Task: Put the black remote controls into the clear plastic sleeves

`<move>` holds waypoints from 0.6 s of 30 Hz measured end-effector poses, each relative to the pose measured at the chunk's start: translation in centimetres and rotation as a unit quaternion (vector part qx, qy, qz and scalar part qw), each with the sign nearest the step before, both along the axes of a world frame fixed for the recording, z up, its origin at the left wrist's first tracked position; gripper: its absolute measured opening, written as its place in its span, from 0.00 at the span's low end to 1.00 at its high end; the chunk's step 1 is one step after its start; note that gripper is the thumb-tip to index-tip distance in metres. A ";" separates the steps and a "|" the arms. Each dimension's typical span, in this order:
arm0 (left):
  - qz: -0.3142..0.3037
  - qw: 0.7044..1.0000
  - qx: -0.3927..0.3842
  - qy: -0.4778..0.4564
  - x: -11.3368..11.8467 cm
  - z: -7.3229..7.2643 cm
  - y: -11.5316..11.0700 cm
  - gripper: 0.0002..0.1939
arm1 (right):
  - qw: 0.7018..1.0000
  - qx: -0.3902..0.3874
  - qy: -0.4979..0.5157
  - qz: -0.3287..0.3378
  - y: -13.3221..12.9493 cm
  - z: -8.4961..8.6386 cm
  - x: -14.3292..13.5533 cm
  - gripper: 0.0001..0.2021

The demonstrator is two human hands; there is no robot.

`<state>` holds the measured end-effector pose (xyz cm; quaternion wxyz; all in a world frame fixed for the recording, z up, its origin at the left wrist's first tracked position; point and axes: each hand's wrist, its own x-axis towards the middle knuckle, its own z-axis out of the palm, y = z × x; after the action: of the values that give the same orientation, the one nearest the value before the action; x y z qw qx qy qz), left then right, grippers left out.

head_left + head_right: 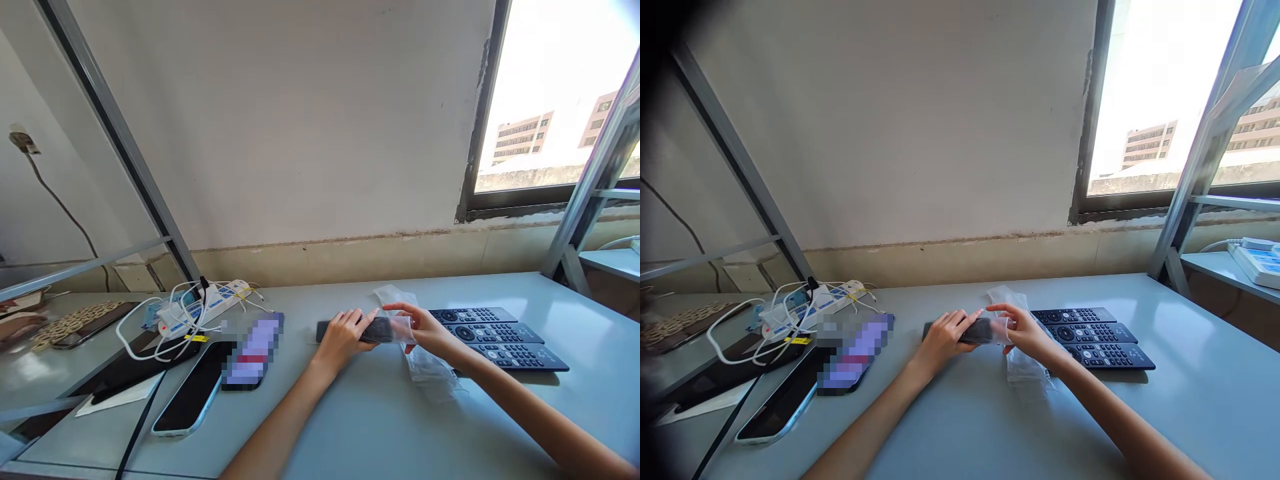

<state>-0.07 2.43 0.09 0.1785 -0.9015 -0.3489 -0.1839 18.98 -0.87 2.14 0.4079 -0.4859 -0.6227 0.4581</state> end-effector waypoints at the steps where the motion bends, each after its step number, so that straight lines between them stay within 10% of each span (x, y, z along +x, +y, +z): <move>1: -0.010 1.000 0.010 0.002 0.1 -0.1 -0.1 0.30 | 1.000 0.006 -0.004 0.001 0.0 0.0 -0.1 0.29; 18: 0.002 0.997 -0.060 -0.045 1.2 0.4 -1.4 0.28 | 0.996 0.061 -0.034 -0.053 0.3 -0.2 0.1 0.20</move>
<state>1.12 1.01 0.51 0.1084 -0.9005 -0.3690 -0.2030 19.11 -0.58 1.93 0.4392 -0.5072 -0.6364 0.3806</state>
